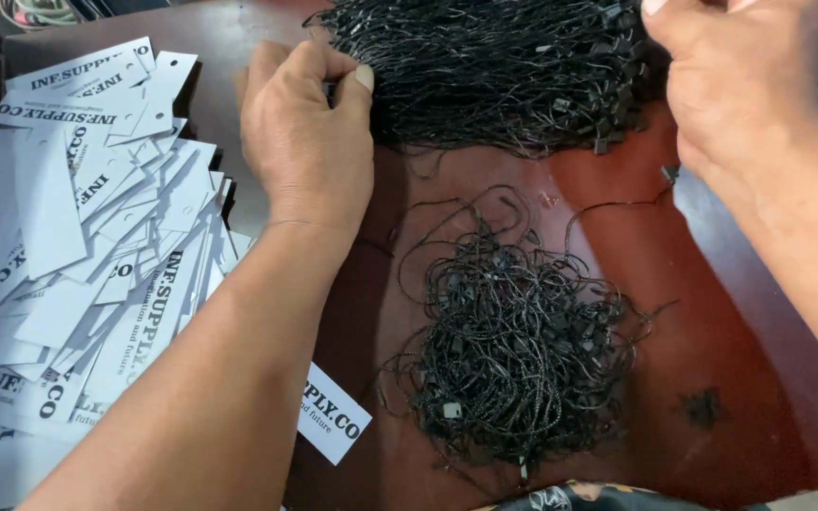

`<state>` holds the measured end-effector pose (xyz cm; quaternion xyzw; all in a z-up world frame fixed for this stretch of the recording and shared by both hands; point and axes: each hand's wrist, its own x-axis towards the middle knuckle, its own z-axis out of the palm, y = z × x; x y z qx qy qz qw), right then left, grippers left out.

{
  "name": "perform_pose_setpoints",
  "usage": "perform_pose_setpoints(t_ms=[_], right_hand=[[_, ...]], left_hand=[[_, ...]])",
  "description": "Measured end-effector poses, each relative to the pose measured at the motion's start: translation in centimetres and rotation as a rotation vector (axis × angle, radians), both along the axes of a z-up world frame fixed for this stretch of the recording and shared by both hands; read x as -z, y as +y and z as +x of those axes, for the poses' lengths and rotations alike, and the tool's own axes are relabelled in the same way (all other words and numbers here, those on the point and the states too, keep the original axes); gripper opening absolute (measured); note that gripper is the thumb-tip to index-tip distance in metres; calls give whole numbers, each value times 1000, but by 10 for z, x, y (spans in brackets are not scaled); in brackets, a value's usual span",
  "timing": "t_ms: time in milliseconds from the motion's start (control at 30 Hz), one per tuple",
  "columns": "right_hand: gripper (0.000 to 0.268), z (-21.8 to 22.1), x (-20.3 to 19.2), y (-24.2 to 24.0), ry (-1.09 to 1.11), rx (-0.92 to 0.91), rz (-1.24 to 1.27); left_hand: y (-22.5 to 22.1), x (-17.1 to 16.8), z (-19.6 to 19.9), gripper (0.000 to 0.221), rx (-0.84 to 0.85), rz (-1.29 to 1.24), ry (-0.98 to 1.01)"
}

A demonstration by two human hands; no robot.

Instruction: Untangling and sorting black plastic tag fasteners from a messy pile into an organized stack on a table.

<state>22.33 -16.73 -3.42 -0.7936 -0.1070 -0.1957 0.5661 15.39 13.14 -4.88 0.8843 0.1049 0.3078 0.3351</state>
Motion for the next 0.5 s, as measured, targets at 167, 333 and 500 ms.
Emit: perform_pose_setpoints(t_ms=[167,333,500], right_hand=[[50,-7,-7,0,-4,-46,-32],[18,-31,-12,-26,-17,94,-178],[25,-74,-18,-39,-72,20,-294]], left_hand=[[0,-3,-3,7,16,13,4],[3,-16,-18,17,168,-3,-107],[-7,-32,-50,31,176,41,-121]])
